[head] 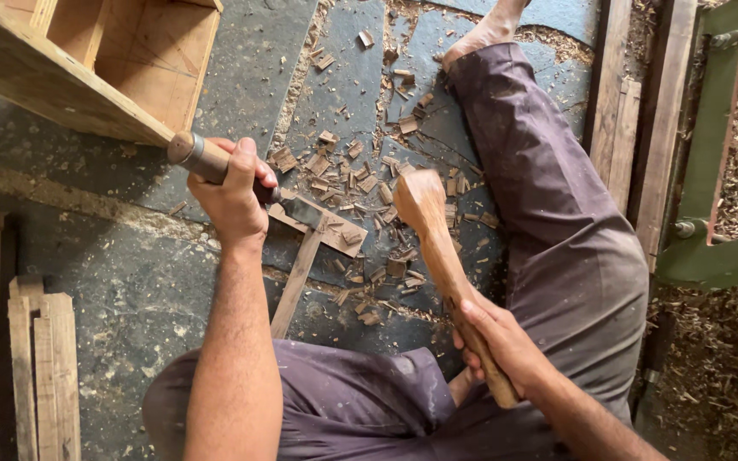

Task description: The person sits on the floor and uses a wooden mallet to strike a chisel, carving a small piece of wood held between their legs. Wood shavings accumulate on the floor as the person repeatedly chips away at the wood.

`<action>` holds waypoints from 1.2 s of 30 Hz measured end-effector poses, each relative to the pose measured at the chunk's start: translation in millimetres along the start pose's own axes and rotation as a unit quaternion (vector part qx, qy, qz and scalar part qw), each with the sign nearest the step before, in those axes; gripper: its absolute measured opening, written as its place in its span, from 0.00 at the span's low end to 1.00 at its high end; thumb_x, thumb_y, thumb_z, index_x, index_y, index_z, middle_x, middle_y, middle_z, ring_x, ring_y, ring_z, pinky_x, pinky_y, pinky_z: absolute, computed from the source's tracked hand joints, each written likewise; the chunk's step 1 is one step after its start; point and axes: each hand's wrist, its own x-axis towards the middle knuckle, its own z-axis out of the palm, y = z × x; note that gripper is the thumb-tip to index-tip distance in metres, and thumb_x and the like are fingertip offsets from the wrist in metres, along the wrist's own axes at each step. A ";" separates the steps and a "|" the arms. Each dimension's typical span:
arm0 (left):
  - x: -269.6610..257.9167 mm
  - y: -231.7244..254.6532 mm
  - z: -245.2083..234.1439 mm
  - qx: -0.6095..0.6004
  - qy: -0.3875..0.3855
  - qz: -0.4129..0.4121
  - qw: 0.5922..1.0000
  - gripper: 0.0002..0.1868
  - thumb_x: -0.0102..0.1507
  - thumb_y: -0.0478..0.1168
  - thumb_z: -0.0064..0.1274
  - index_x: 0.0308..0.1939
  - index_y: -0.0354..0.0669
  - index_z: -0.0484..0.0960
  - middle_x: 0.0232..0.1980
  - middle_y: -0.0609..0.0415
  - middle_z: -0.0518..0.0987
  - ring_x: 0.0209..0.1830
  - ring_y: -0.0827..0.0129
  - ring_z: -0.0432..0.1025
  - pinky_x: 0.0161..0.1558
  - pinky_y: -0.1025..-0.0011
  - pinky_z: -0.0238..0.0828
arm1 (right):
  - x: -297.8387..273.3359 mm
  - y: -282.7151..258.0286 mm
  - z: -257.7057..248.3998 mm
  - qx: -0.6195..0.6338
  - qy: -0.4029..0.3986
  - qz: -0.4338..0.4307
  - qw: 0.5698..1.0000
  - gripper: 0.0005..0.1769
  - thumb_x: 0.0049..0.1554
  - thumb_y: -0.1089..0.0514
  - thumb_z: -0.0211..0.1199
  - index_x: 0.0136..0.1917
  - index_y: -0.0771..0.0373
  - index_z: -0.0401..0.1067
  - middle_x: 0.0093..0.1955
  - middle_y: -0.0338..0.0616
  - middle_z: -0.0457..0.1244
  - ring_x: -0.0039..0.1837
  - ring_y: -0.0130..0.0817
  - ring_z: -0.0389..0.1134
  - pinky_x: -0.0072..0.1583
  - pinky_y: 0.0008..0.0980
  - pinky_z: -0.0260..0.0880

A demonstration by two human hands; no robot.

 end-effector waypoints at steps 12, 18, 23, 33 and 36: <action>-30.5 -19.0 19.3 0.144 -0.060 0.076 0.985 0.08 0.65 0.34 0.61 0.37 0.41 0.75 0.27 0.58 0.76 0.25 0.75 0.72 0.29 0.76 0.71 | -54.2 -140.5 24.9 -0.360 -0.019 -0.639 0.680 0.40 0.69 0.51 0.60 0.84 0.63 0.44 0.51 0.49 0.66 0.46 0.30 0.70 0.48 0.32 0.73; -35.3 -31.8 11.5 0.216 -0.092 0.175 0.956 0.07 0.63 0.31 0.60 0.37 0.41 0.76 0.27 0.58 0.75 0.24 0.76 0.68 0.29 0.76 0.66 | -41.3 -156.5 39.5 -0.605 0.033 -0.442 0.661 0.40 0.60 0.48 0.66 0.80 0.59 0.55 0.42 0.54 0.66 0.41 0.46 0.70 0.44 0.43 0.70; -43.7 -21.7 22.7 0.158 -0.060 0.075 0.983 0.08 0.64 0.31 0.61 0.38 0.41 0.75 0.31 0.57 0.77 0.28 0.78 0.73 0.31 0.77 0.72 | -60.1 -162.9 30.3 -0.446 -0.006 -0.571 0.689 0.38 0.64 0.51 0.62 0.80 0.65 0.53 0.51 0.57 0.66 0.50 0.47 0.72 0.54 0.43 0.72; -35.4 -61.4 4.1 0.203 -0.126 0.190 0.952 0.10 0.68 0.42 0.62 0.46 0.42 0.78 0.35 0.56 0.80 0.29 0.78 0.72 0.32 0.77 0.73 | -49.9 -163.0 33.5 -0.652 0.027 -0.458 0.603 0.36 0.61 0.44 0.63 0.79 0.52 0.60 0.40 0.50 0.62 0.36 0.44 0.67 0.37 0.41 0.71; -41.9 -56.2 6.1 0.197 -0.124 0.136 0.963 0.10 0.68 0.42 0.60 0.47 0.42 0.77 0.36 0.56 0.79 0.30 0.77 0.72 0.33 0.76 0.74 | -57.7 -162.2 27.1 -0.579 0.018 -0.538 0.613 0.37 0.61 0.44 0.64 0.78 0.57 0.59 0.39 0.48 0.61 0.35 0.40 0.66 0.36 0.39 0.69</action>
